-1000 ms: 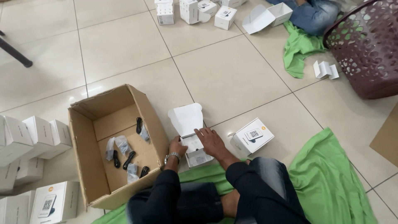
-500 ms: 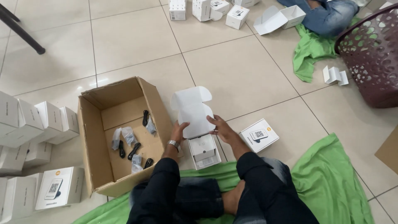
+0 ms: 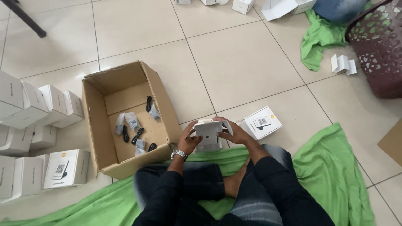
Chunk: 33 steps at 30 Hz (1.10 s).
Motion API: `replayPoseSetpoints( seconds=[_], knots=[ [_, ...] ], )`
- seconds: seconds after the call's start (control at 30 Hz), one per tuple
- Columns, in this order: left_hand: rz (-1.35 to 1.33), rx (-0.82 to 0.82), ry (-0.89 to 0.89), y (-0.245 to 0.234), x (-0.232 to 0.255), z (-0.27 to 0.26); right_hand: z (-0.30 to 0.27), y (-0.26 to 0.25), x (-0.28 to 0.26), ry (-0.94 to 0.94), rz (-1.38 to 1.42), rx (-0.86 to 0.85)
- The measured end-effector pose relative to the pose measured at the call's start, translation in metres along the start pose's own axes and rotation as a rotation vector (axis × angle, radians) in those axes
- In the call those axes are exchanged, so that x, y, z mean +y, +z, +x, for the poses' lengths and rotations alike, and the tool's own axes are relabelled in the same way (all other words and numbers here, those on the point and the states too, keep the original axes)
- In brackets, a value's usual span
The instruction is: The person packs electronic items and accessories into white boxes and organizes them.
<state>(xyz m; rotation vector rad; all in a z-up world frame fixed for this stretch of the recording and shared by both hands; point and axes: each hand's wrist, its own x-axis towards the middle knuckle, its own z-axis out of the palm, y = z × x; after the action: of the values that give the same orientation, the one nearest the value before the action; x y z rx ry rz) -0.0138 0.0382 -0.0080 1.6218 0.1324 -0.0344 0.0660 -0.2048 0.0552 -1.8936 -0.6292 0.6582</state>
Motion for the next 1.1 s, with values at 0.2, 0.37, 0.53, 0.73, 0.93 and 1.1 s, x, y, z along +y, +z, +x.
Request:
replayPoseSetpoints(
  seconds=[0.2,0.37,0.53,0.73,0.93,1.1],
  knots=[
    [-0.003,-0.032,0.134,-0.008,-0.019,-0.012,-0.024,0.02,-0.009,-0.217,-0.295,0.054],
    [0.214,0.077,0.194,-0.004,-0.016,-0.022,-0.034,0.024,-0.04,-0.097,-0.282,0.085],
    [0.196,0.176,0.266,-0.006,-0.022,-0.014,-0.012,0.02,-0.008,-0.201,-0.358,0.101],
    [0.229,0.173,0.097,-0.014,-0.007,-0.009,-0.004,0.019,-0.006,-0.255,-0.302,0.114],
    [0.043,0.16,0.176,-0.018,-0.017,-0.006,-0.005,0.022,-0.042,0.07,-0.185,0.143],
    [0.151,0.223,0.034,-0.026,-0.003,0.01,0.009,0.016,-0.036,0.061,-0.266,0.166]
  ],
)
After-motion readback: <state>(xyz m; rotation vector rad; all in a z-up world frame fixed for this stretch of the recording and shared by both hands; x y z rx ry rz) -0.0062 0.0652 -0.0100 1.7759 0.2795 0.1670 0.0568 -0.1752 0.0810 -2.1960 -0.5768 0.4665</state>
